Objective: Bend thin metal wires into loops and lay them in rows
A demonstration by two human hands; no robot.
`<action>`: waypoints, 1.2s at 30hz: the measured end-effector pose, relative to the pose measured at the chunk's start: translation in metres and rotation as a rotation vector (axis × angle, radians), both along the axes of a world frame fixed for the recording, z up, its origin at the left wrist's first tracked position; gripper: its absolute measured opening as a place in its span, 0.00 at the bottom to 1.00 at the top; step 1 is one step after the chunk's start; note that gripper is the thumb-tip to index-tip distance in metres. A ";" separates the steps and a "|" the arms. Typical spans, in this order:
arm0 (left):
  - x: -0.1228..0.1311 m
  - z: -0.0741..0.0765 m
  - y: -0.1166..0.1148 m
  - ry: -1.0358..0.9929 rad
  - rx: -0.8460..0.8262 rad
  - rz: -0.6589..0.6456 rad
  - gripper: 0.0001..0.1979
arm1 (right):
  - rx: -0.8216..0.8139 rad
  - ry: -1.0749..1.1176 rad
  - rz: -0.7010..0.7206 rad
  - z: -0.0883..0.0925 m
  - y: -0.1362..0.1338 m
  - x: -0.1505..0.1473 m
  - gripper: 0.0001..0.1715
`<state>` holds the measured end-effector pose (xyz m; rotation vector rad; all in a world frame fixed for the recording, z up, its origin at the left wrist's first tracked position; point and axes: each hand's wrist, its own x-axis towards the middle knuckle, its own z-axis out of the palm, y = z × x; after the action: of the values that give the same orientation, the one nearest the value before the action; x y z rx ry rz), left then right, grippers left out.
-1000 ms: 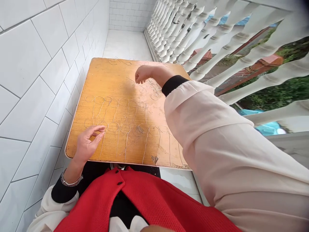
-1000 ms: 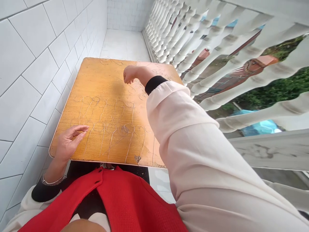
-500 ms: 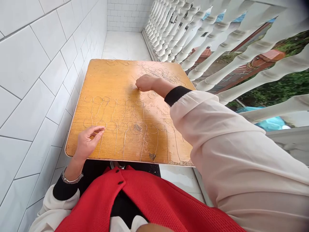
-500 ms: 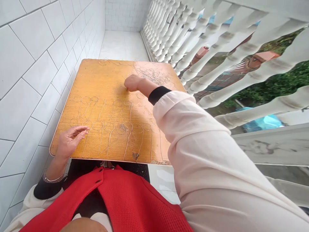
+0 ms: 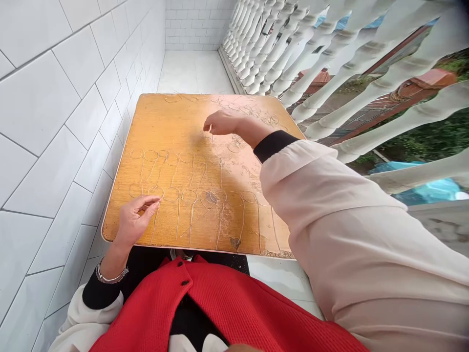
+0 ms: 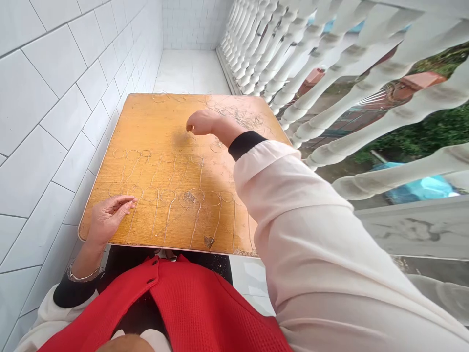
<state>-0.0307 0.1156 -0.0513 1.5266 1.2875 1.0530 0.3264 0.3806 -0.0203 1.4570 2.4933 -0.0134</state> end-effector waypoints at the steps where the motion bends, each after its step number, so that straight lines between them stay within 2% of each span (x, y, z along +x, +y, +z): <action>1: 0.000 0.000 0.000 -0.002 0.003 -0.003 0.10 | -0.018 -0.024 0.021 0.002 -0.004 0.004 0.26; 4: 0.001 0.002 0.000 -0.005 0.018 -0.013 0.09 | -0.048 -0.159 0.064 0.003 -0.021 0.008 0.27; 8: 0.002 0.004 0.001 0.006 0.053 -0.022 0.07 | 0.013 -0.251 0.000 -0.008 -0.031 -0.003 0.23; 11: 0.002 0.005 0.000 0.020 0.069 -0.030 0.07 | 0.041 -0.300 0.015 -0.012 -0.022 -0.017 0.22; 16: 0.001 0.004 -0.003 0.026 0.083 -0.044 0.07 | 0.033 -0.324 0.067 -0.001 -0.005 -0.042 0.15; 21: 0.001 0.006 -0.004 0.026 0.102 -0.070 0.06 | -0.012 -0.281 0.010 0.006 0.008 -0.058 0.11; 26: 0.005 0.007 -0.003 0.031 0.113 -0.083 0.06 | -0.103 -0.375 -0.003 0.008 0.018 -0.066 0.13; 29: 0.006 0.009 -0.008 -0.022 0.063 -0.075 0.05 | -0.151 -0.381 0.011 0.010 0.020 -0.065 0.13; 31: 0.003 0.018 -0.011 -0.108 -0.021 -0.043 0.06 | -0.126 -0.355 0.000 0.010 0.018 -0.065 0.11; 33: -0.004 0.034 -0.006 -0.172 -0.105 0.031 0.06 | -0.084 -0.318 -0.009 0.011 0.018 -0.069 0.10; 35: -0.014 0.054 0.017 -0.075 -0.072 0.158 0.07 | -0.058 -0.272 -0.002 0.011 0.019 -0.081 0.11; 36: -0.019 0.063 0.035 0.004 -0.009 0.236 0.08 | -0.049 -0.238 0.009 0.010 0.021 -0.091 0.12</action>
<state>-0.0494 0.1507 0.0114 1.3935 1.5003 1.1906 0.2351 0.4017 -0.0100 1.3427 2.2916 0.0945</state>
